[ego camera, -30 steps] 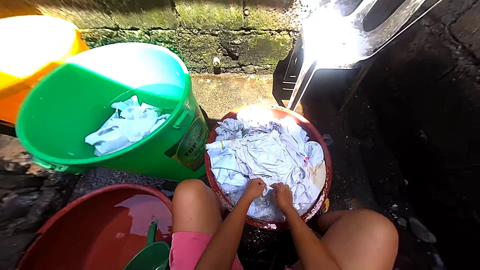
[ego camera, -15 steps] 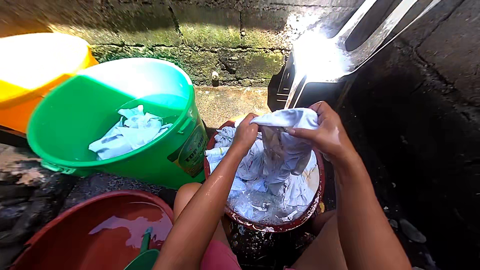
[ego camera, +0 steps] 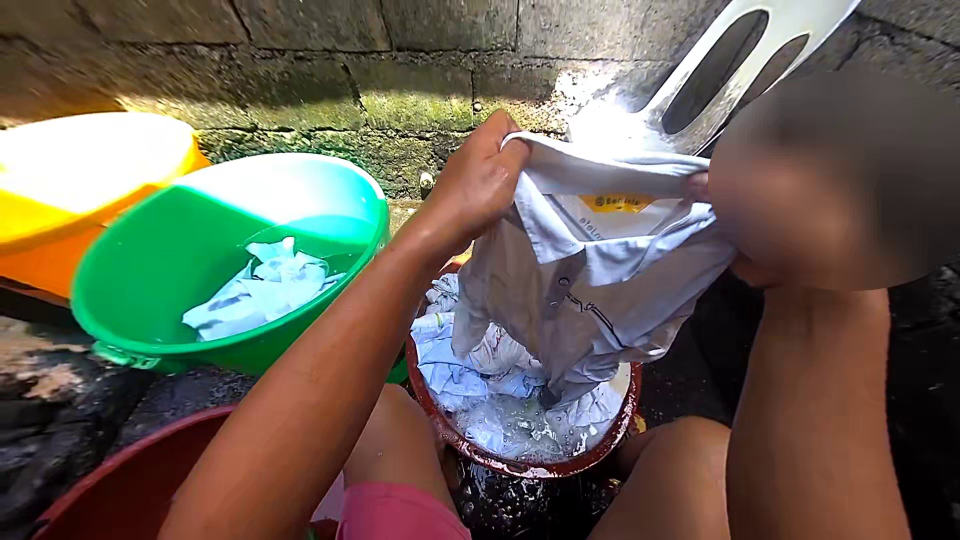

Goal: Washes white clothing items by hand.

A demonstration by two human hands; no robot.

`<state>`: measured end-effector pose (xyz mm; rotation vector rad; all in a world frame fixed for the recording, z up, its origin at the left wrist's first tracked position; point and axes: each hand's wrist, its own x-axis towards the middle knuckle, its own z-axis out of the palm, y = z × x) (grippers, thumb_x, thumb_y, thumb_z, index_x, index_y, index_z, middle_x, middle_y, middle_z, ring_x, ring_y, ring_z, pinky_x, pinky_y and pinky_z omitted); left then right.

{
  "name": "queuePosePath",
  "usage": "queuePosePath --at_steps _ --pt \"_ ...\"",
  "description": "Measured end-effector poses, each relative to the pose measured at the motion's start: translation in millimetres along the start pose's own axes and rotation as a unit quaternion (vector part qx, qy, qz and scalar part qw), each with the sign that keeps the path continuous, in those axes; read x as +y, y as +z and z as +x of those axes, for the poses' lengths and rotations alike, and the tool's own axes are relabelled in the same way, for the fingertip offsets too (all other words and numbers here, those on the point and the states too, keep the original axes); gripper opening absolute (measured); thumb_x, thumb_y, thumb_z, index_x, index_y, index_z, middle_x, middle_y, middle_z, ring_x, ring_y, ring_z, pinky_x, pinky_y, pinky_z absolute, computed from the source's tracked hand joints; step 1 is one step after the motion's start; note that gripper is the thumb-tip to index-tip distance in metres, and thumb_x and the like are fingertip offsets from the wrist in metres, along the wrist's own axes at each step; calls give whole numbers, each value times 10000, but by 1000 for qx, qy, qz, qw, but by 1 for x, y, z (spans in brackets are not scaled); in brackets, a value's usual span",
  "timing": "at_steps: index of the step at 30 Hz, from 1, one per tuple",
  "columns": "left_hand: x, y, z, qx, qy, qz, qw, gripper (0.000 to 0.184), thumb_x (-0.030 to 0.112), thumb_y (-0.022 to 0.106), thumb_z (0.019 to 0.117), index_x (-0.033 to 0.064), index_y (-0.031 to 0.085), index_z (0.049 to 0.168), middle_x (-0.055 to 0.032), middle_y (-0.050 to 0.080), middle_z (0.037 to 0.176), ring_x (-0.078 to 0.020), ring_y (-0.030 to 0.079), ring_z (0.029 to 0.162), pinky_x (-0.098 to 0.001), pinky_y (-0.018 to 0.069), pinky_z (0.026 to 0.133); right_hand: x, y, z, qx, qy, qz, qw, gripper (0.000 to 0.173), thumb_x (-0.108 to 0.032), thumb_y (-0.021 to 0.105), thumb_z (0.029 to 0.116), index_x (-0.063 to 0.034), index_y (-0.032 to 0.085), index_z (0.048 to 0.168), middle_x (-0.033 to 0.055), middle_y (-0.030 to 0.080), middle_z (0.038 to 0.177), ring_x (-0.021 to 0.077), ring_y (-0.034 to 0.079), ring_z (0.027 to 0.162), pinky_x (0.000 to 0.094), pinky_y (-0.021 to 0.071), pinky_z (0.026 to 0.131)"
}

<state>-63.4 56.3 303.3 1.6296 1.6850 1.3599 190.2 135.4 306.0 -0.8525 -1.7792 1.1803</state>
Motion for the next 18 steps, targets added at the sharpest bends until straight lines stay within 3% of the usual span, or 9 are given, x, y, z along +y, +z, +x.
queuePosePath --at_steps 4,7,10,12,14,15,16,18 --pt "35 -15 -19 -21 40 -62 997 155 133 351 1097 156 476 1007 71 570 816 22 606 742 -172 536 694 -26 -15 -18 -72 -107 36 991 197 -69 508 1020 -212 607 928 -152 678 762 -48 650 678 140 576 650" --pt "60 -24 -26 17 65 -106 992 243 113 415 1092 160 579 918 92 643 763 9 663 734 -176 587 696 -43 -24 -19 -118 -191 68 972 231 -89 549 1018 -233 693 910 -155 718 831 -49 676 779 152 596 747" --pt "61 -21 -8 77 60 -111 989 262 92 473 1061 139 601 837 71 635 713 -13 658 691 -202 588 657 -46 -18 -1 -60 -197 67 976 216 -65 590 982 -212 682 854 -119 717 821 -10 687 801 201 612 767" --pt "41 -9 19 94 24 -96 991 198 158 462 1079 99 597 947 25 635 791 -50 664 737 -251 592 691 -36 0 24 15 -147 42 988 199 -67 594 992 -205 623 852 -125 696 781 -6 681 751 214 610 733" --pt "-5 13 50 100 -42 -47 993 204 212 461 1079 52 585 1101 -71 642 938 -146 664 861 -365 567 783 -1 22 52 91 -57 -8 994 101 -130 644 979 -162 580 907 -98 656 767 13 659 704 238 589 693" --pt "-35 25 58 86 -76 -8 993 256 215 503 1061 9 572 1196 -156 652 1049 -239 662 961 -455 545 854 28 31 65 103 -4 -39 994 118 -182 665 973 -100 584 1002 -31 644 837 61 652 740 285 581 711" --pt "-65 36 58 50 -114 32 992 360 227 565 1043 -17 527 1304 -233 639 1185 -328 651 1082 -528 526 935 61 36 74 95 55 -67 992 286 -226 685 969 -24 589 1147 69 652 963 138 659 823 357 583 754" --pt "-115 57 40 -42 -201 96 974 595 270 686 987 -46 457 1435 -337 524 1375 -466 551 1253 -627 451 1036 122 41 68 57 159 -97 981 537 -249 711 968 15 506 1388 219 612 1255 286 624 1052 484 536 880"
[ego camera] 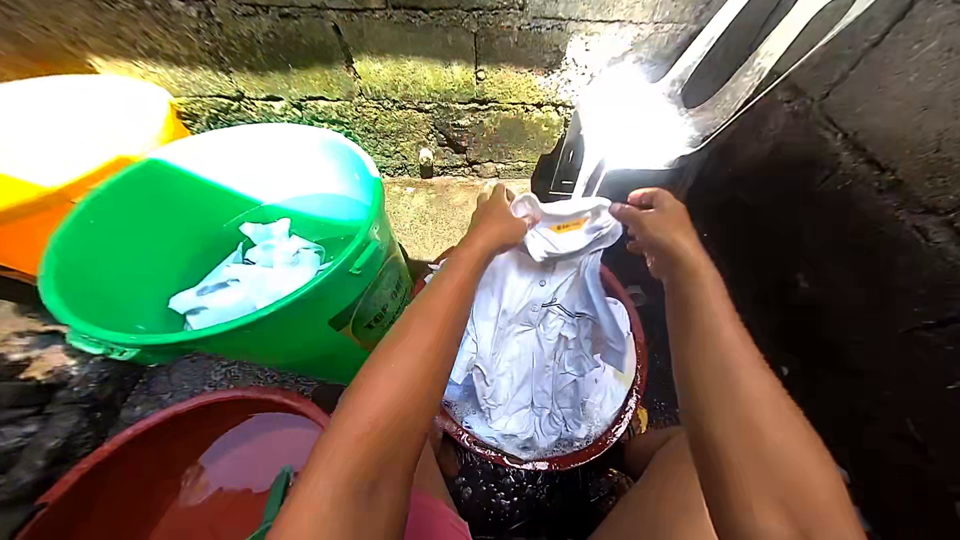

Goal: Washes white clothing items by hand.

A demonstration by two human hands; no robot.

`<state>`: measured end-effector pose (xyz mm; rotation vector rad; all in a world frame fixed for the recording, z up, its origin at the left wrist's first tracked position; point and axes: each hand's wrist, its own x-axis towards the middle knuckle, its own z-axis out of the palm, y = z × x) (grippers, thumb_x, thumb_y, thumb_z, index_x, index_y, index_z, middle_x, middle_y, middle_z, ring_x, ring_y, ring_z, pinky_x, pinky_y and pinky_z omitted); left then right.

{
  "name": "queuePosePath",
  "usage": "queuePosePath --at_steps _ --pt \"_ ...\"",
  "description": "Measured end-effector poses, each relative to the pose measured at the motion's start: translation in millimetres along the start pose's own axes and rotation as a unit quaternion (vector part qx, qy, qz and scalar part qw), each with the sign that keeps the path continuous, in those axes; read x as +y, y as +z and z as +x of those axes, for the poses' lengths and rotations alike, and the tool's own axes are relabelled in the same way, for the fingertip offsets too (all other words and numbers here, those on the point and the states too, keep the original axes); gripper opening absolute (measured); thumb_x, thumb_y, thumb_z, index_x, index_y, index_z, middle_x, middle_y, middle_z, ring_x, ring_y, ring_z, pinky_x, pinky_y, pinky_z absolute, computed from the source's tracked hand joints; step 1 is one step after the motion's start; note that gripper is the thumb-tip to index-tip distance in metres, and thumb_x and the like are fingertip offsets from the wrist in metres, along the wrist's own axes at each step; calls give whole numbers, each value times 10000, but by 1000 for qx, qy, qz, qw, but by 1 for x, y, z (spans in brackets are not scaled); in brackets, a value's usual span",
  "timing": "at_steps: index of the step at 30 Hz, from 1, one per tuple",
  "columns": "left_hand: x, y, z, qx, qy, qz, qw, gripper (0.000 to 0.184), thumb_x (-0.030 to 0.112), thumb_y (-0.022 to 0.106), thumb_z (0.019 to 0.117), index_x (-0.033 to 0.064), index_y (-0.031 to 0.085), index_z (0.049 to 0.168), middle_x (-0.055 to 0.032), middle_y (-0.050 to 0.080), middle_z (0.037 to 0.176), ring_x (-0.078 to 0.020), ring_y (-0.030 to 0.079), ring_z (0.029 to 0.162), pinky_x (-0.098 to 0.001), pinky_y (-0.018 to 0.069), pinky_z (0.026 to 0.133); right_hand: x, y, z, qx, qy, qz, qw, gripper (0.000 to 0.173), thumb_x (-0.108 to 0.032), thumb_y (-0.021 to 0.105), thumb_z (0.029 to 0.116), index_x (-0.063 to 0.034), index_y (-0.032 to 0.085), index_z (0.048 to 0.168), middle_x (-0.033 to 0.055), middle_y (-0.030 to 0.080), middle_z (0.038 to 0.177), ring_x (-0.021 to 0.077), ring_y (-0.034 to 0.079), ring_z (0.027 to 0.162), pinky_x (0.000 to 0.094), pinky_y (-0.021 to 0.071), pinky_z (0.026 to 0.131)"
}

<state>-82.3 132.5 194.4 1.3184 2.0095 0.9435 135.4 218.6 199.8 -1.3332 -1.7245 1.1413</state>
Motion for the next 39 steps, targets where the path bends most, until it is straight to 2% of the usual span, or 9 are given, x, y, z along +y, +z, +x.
queuePosePath --at_steps 4,7,11,14,16,22,25,31,39 --pt "-100 64 -41 -243 -158 170 942 461 348 626 1027 -82 661 1187 -299 659 1176 -421 638 1124 -623 475 988 126 21 -23 3 168 -5 986 415 -246 616 1036 22 560 1347 256 620 1256 360 622 1092 549 511 910" --pt "-180 117 -78 -365 -312 204 853 489 424 566 1043 -31 664 1190 -193 677 1116 -279 648 973 -491 502 906 204 49 -64 -17 312 11 950 372 -264 535 1074 21 570 1311 182 652 1082 248 640 889 428 538 778" --pt "-230 165 -121 -262 -372 127 881 710 543 632 976 -86 586 1302 -296 618 1285 -409 629 1179 -585 493 996 258 95 -114 -91 370 -65 922 417 -378 614 1035 24 637 1145 127 626 921 204 594 754 389 511 698" --pt "-248 195 -138 -118 -365 -45 922 581 362 611 1037 -64 504 1418 -317 549 1395 -440 529 1320 -591 417 1095 273 119 -135 -176 323 -163 915 522 -385 676 993 61 602 1254 291 634 1241 414 611 1177 588 458 1017" --pt "-247 209 -141 11 -358 -168 918 476 275 537 1077 -63 529 1412 -313 539 1416 -430 495 1358 -589 382 1129 276 125 -136 -189 287 -176 922 390 -287 620 1031 77 618 1172 297 636 1184 425 609 1136 597 452 991" --pt "-196 164 -133 242 -259 -239 904 381 166 440 1106 -109 503 1362 -291 576 1347 -312 559 1273 -443 415 1106 243 79 -110 188 247 45 950 172 -96 584 1025 76 588 1011 198 608 951 257 593 886 444 492 825" --pt "-222 158 -145 207 -291 -135 924 367 203 464 1100 -83 563 1308 -289 636 1245 -359 615 1192 -521 452 1051 245 52 -104 266 255 -34 929 168 -75 571 1005 78 602 1068 228 635 1020 306 622 969 481 496 886" --pt "-235 167 -164 -66 -378 13 923 421 233 482 1090 -24 512 1422 -289 592 1359 -419 565 1296 -575 423 1093 278 57 -130 183 386 -167 889 315 -163 532 1030 35 613 1261 274 638 1276 397 597 1242 567 456 1025" --pt "-246 171 -158 -7 -376 -205 903 669 10 732 881 -60 403 1459 -283 525 1414 -355 537 1295 -492 458 1065 273 61 -127 152 356 -186 903 425 -82 647 918 22 551 1318 276 610 1302 397 587 1247 556 472 1017"
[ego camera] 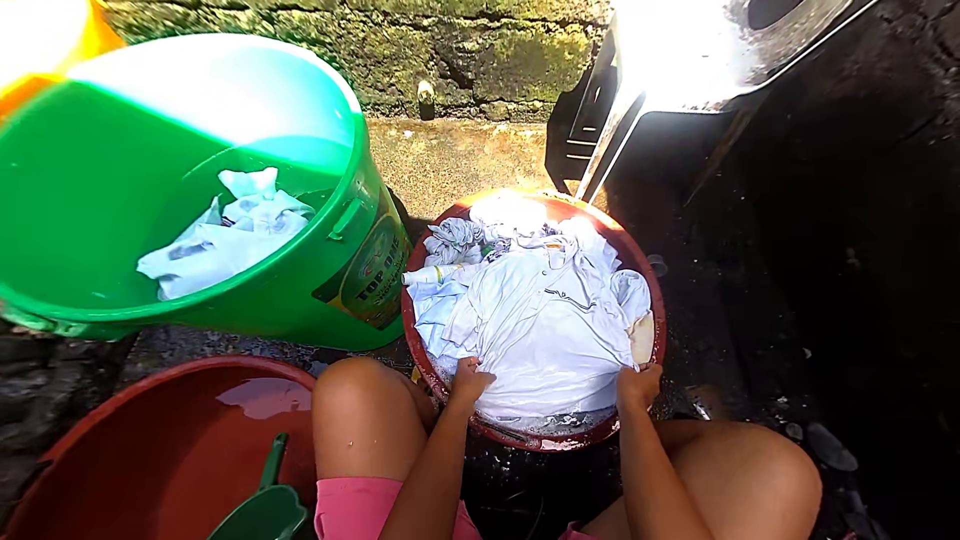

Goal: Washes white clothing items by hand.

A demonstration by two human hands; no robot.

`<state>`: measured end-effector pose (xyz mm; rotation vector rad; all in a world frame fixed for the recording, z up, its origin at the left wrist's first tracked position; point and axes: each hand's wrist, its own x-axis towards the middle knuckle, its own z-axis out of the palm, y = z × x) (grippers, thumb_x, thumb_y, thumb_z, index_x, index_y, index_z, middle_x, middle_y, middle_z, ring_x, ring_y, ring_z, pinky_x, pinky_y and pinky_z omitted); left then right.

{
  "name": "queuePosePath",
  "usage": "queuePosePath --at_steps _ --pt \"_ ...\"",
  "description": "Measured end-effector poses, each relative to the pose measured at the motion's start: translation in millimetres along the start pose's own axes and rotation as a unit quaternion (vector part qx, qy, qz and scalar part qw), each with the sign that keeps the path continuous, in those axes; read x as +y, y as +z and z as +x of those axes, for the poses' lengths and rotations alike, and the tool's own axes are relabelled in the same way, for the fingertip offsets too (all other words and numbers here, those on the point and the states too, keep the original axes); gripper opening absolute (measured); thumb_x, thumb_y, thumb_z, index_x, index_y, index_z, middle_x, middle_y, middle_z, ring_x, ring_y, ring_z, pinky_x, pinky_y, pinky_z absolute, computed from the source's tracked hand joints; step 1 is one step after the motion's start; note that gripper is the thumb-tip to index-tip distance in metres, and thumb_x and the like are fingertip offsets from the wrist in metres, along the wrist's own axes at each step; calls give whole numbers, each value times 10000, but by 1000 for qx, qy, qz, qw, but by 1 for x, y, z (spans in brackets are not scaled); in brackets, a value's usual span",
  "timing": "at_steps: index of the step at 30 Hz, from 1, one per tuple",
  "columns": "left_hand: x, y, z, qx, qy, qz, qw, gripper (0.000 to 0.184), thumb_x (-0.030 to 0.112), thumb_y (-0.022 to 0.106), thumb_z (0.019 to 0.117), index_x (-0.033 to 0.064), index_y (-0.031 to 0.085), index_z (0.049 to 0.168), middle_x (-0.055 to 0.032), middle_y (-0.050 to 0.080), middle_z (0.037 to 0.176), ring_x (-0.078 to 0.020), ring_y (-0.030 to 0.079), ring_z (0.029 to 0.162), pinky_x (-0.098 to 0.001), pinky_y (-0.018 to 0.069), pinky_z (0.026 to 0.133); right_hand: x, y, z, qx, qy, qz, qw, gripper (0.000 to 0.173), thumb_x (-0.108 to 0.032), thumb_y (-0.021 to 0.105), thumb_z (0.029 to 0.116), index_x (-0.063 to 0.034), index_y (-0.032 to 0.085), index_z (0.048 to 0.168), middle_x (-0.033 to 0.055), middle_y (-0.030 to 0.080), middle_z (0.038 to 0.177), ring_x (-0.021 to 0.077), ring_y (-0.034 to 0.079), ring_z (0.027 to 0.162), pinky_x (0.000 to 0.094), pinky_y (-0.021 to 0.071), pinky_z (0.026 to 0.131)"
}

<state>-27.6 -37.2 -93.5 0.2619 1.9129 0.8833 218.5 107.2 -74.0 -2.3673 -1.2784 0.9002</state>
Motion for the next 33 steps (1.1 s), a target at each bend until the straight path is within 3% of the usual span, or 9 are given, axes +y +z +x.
queuePosePath --at_steps 3,5,10,17,22,25,29,31,33 --pt "6 5 4 4 -27 -136 990 582 376 655 1010 -59 534 1379 -255 573 1388 -332 557 1286 -508 452 1071 -3 5 -4 -53 -80 -18 995 587 -155 715 917 25 490 1429 307 592 1330 441 581 1253 592 457 1045" --pt "16 2 0 -42 -38 -146 988 630 494 504 1060 -32 527 1406 -232 556 1428 -315 543 1326 -512 444 1094 -4 3 -3 -79 -92 -31 992 476 -229 686 976 33 561 1354 297 649 1252 444 615 1204 610 460 1016" --pt "30 -7 -2 54 160 -202 965 453 258 381 1128 -75 528 1398 -244 551 1423 -250 545 1307 -425 420 1118 -14 -18 2 39 -67 28 997 311 -134 569 1021 20 611 1287 262 667 1228 404 631 1184 580 470 996" --pt "16 -5 3 118 160 -115 973 474 258 366 1133 -77 518 1432 -249 533 1474 -269 484 1411 -424 331 1196 -3 -7 1 28 -8 -1 1000 324 -164 520 1040 -34 598 1326 232 665 1265 386 612 1228 591 450 998" --pt "33 -11 -8 150 192 -92 965 443 234 392 1126 -80 564 1388 -252 597 1397 -262 542 1353 -418 362 1172 -10 -8 -3 60 -26 38 997 316 -155 494 1051 -22 570 1327 233 670 1236 394 624 1195 600 459 965" --pt "63 -21 -19 156 240 -71 956 408 233 423 1117 -61 620 1320 -229 667 1266 -243 609 1227 -427 418 1095 -23 -14 -8 103 -74 57 990 329 -126 454 1062 32 533 1339 251 670 1218 388 649 1170 552 496 973" --pt "63 -36 -2 122 151 75 978 470 298 378 1129 -22 550 1429 -268 611 1362 -367 556 1321 -544 381 1132 -14 -4 -5 45 -62 -23 997 329 -95 498 1029 36 543 1327 260 650 1273 385 640 1208 544 501 998" --pt "63 -42 0 69 71 138 985 529 265 408 1118 -13 354 1565 -277 487 1506 -382 456 1428 -531 331 1190 -7 -1 -5 -28 -47 -56 997 412 -64 590 972 47 529 1363 289 588 1354 407 580 1281 563 470 1043" --pt "80 -50 -11 52 49 164 984 640 290 494 1088 -27 255 1590 -293 469 1504 -399 458 1414 -528 350 1177 -9 1 -4 -49 -46 -66 996 505 -75 661 926 23 521 1401 305 551 1393 436 543 1313 587 455 1051"
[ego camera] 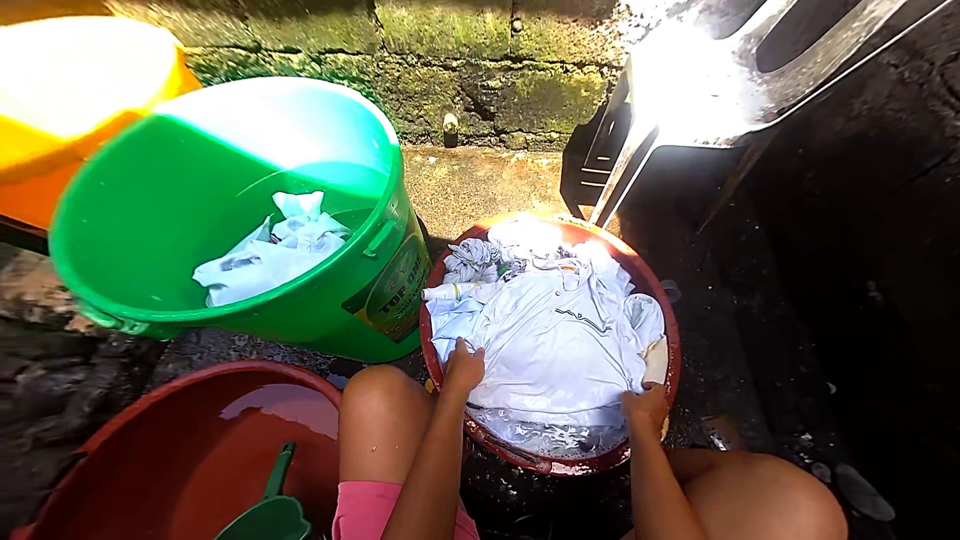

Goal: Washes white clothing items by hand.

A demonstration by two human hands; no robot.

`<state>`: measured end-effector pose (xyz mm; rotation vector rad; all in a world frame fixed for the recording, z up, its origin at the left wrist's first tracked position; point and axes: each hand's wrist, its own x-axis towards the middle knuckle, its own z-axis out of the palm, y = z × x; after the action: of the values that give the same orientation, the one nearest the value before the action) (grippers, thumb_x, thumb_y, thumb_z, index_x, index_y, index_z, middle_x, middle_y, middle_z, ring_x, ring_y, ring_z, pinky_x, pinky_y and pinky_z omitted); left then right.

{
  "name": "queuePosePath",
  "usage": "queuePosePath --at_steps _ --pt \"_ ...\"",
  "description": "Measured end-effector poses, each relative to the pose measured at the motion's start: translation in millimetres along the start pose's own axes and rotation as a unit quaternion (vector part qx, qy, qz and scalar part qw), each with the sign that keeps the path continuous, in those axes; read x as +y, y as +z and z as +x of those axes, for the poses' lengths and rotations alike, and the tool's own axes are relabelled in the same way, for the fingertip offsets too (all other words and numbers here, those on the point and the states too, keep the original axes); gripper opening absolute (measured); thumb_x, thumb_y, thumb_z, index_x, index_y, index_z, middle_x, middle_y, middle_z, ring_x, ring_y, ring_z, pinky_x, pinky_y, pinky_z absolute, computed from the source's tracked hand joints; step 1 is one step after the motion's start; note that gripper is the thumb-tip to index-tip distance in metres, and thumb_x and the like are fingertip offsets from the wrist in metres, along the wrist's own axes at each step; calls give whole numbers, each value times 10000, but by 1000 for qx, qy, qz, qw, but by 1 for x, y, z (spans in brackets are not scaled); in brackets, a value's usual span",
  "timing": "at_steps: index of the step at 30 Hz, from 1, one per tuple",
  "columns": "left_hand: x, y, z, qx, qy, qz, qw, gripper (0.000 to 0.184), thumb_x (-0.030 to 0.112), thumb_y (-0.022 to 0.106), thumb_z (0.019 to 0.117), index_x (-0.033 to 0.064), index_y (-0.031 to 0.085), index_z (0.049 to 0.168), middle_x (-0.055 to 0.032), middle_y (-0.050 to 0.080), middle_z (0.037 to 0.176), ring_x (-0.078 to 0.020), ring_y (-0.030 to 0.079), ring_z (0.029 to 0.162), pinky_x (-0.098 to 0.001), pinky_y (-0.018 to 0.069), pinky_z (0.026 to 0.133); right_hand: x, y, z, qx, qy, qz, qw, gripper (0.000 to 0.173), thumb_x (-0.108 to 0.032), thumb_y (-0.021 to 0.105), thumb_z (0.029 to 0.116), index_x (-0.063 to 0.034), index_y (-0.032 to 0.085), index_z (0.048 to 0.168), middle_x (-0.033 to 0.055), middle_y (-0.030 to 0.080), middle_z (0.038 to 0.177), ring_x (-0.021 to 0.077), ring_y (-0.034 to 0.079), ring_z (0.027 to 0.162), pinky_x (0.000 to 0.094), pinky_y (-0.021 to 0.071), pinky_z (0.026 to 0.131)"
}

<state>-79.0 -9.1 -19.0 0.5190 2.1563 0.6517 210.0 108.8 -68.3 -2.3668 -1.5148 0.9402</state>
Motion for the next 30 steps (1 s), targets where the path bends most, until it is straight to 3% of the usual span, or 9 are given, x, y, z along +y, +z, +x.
queuePosePath --at_steps 2,7,9,13,16,18,23,27,30 --pt "20 -26 -19 -5 31 11 999 693 327 547 1069 -4 249 1600 -284 478 1496 -417 472 1388 -559 356 1157 -3 -2 -1 -2 3 -3 1000 573 -108 678 922 -27 490 1457 312 489 1454 463 485 1357 615 426 1060" --pt "60 -121 -71 114 160 18 980 515 353 561 1065 80 479 1494 -203 585 1403 -405 564 1258 -622 442 1001 -8 -4 -4 22 -2 3 1000 650 -139 715 913 -95 463 1511 310 402 1525 485 410 1404 647 404 1053" --pt "74 -161 -81 143 163 24 976 470 314 562 1069 76 507 1470 -191 570 1427 -366 547 1304 -593 414 1063 -12 -4 -5 26 -9 6 1000 655 -140 724 906 -96 470 1508 306 395 1530 481 412 1404 634 408 1062" --pt "85 -199 -93 171 172 42 969 420 285 564 1070 51 544 1418 -181 615 1356 -329 598 1220 -573 443 1017 -13 -1 -7 22 -20 14 999 654 -146 719 911 -94 466 1512 312 392 1527 487 411 1400 639 404 1060" --pt "93 -196 -90 159 171 87 968 389 263 567 1069 37 572 1386 -186 650 1297 -357 619 1192 -611 445 1007 -14 1 -8 19 -23 17 999 641 -139 715 919 -73 469 1507 319 407 1516 490 405 1406 648 390 1067" --pt "101 -182 -75 106 174 122 971 370 245 562 1071 25 585 1368 -194 670 1241 -361 628 1161 -605 450 1002 -16 1 -8 20 -23 12 999 638 -141 711 922 -75 467 1508 318 408 1513 487 411 1401 638 400 1061" --pt "91 -130 29 -36 127 290 948 391 223 585 1045 -31 591 1342 -286 620 1295 -438 581 1246 -636 429 1043 -20 2 -10 22 -29 10 999 620 -142 720 918 -83 493 1492 307 413 1512 479 418 1397 624 403 1071" --pt "56 -100 94 1 59 403 913 496 93 653 942 9 544 1419 -255 491 1476 -463 551 1281 -663 484 974 -20 -2 -9 25 -43 22 999 602 -133 713 923 -53 501 1480 319 418 1498 486 418 1386 617 392 1080" --pt "42 -88 111 17 47 458 888 526 60 647 947 32 509 1454 -232 500 1486 -470 581 1240 -649 502 937 -23 -8 -8 32 -56 40 997 582 -121 713 923 -22 516 1461 340 421 1487 497 428 1368 600 382 1095"
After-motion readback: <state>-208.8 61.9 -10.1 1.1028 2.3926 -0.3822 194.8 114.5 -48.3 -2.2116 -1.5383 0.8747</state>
